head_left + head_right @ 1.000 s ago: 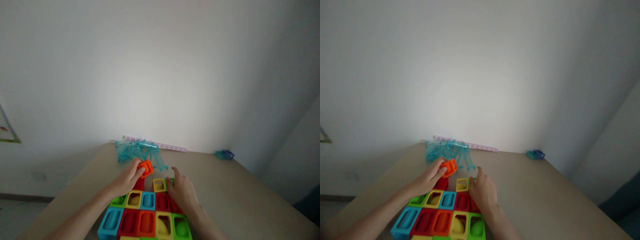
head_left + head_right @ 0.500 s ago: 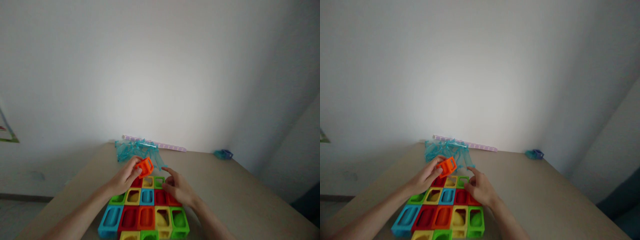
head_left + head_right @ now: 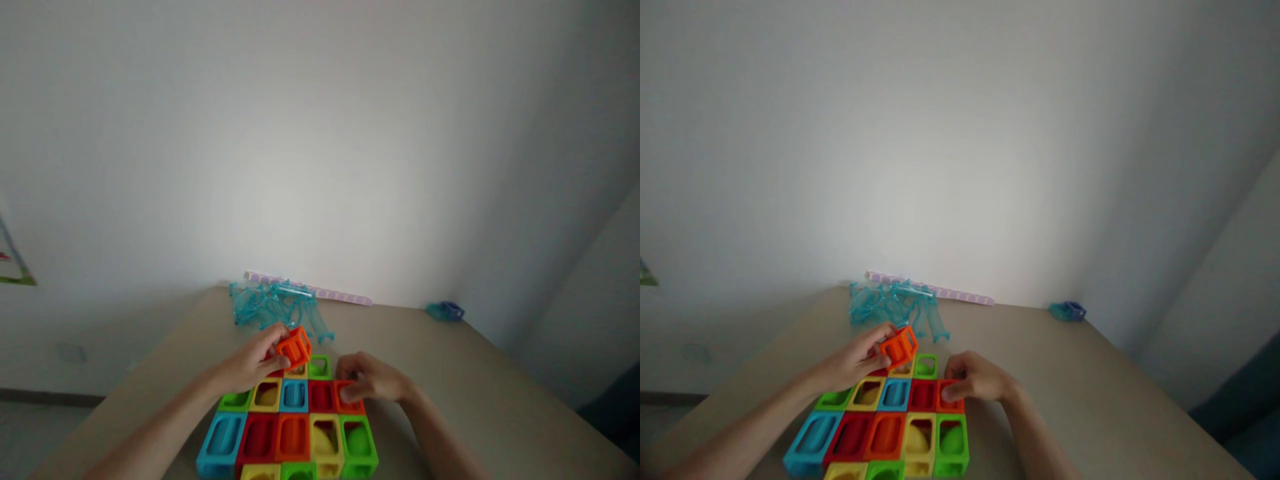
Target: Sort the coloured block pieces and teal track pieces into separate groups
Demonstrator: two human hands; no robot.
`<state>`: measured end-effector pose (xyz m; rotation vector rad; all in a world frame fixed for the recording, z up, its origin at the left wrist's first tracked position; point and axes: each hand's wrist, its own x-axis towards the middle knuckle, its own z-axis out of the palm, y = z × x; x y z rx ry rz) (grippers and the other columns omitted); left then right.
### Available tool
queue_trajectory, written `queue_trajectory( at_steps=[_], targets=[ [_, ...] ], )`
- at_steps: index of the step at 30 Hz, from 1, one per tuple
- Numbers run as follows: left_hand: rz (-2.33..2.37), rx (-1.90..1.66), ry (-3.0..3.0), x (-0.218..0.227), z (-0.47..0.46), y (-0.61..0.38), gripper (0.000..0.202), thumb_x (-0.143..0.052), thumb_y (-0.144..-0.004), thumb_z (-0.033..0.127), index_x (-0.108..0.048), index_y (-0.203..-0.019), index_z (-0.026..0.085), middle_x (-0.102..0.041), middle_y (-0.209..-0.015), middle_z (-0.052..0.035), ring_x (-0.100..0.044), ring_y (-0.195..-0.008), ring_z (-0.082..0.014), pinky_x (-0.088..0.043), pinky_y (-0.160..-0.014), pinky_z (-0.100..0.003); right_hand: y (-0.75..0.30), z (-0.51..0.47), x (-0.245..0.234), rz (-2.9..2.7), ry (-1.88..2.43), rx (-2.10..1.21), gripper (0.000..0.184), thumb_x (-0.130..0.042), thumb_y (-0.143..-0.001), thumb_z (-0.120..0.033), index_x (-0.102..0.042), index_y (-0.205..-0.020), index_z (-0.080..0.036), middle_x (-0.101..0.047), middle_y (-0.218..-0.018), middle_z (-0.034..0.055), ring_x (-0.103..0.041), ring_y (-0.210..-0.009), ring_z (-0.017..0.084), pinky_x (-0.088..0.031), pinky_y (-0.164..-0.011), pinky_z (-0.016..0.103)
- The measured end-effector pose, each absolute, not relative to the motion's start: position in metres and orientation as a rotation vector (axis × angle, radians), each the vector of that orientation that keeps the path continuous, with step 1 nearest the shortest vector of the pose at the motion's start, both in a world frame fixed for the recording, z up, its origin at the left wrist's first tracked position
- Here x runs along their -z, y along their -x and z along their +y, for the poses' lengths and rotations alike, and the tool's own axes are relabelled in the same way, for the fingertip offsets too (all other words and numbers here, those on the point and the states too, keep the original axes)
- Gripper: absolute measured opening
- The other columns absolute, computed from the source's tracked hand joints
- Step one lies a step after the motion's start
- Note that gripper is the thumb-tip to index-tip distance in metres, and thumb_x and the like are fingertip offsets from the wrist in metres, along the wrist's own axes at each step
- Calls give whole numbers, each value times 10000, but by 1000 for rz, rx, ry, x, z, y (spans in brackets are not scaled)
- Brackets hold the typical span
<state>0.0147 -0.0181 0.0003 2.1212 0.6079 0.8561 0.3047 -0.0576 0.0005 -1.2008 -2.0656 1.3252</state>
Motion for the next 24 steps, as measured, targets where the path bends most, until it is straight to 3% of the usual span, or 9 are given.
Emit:
queue_trajectory(
  at_steps=[4, 7, 12, 17, 19, 24],
  targets=[
    [598, -830, -2075, 1, -17, -14, 408, -534, -851, 506, -542, -1066, 158, -576, -935, -53, -550, -782, -173, -451, -694, -264, -298, -57, 1, -1951, 1150, -1314, 285, -686, -573, -143, -404, -555, -171, -360, -541, -87, -292, -510, 58, -210, -464, 200],
    [610, -819, -2044, 3, -16, -11, 384, -518, -870, 478, -508, -1106, 174, -578, -942, -50, -561, -812, -182, -460, -708, -273, -297, -56, 4, -1875, 1100, -1259, 346, -655, -540, -105, -319, -514, -184, -312, -513, -88, -247, -498, 55, -168, -452, 211],
    [569, -1000, -1988, 6, -12, -9, 365, -486, -910, 385, -405, -1233, 236, -498, -1191, -85, -508, -1107, -234, -431, -916, -347, -295, -52, 8, -1646, 948, -1123, 300, -595, -629, -222, -306, -552, -204, -359, -547, -61, -297, -502, 79, -224, -457, 220],
    [449, -1038, -1761, 6, -13, -13, 519, -586, -866, 323, -278, -1283, 295, -509, -1170, -65, -596, -961, -186, -476, -852, -340, -281, -54, 8, -1413, 818, -923, 320, -577, -791, -328, -323, -635, -210, -402, -649, -46, -375, -565, 100, -314, -514, 228],
    [442, -1048, -1708, 6, -13, -13, 549, -645, -824, 312, -307, -1255, 284, -548, -1123, -52, -600, -952, -185, -480, -848, -336, -271, -59, 6, -1374, 779, -852, 322, -603, -820, -302, -344, -651, -210, -408, -659, -47, -396, -578, 102, -334, -526, 228],
    [573, -966, -1851, 1, -13, -10, 369, -630, -828, 335, -547, -1155, 185, -620, -1125, -81, -578, -1040, -221, -445, -910, -322, -248, -71, -2, -1476, 693, -607, 293, -626, -836, -209, -388, -663, -208, -473, -722, -25, -498, -708, 135, -413, -666, 277]
  ],
)
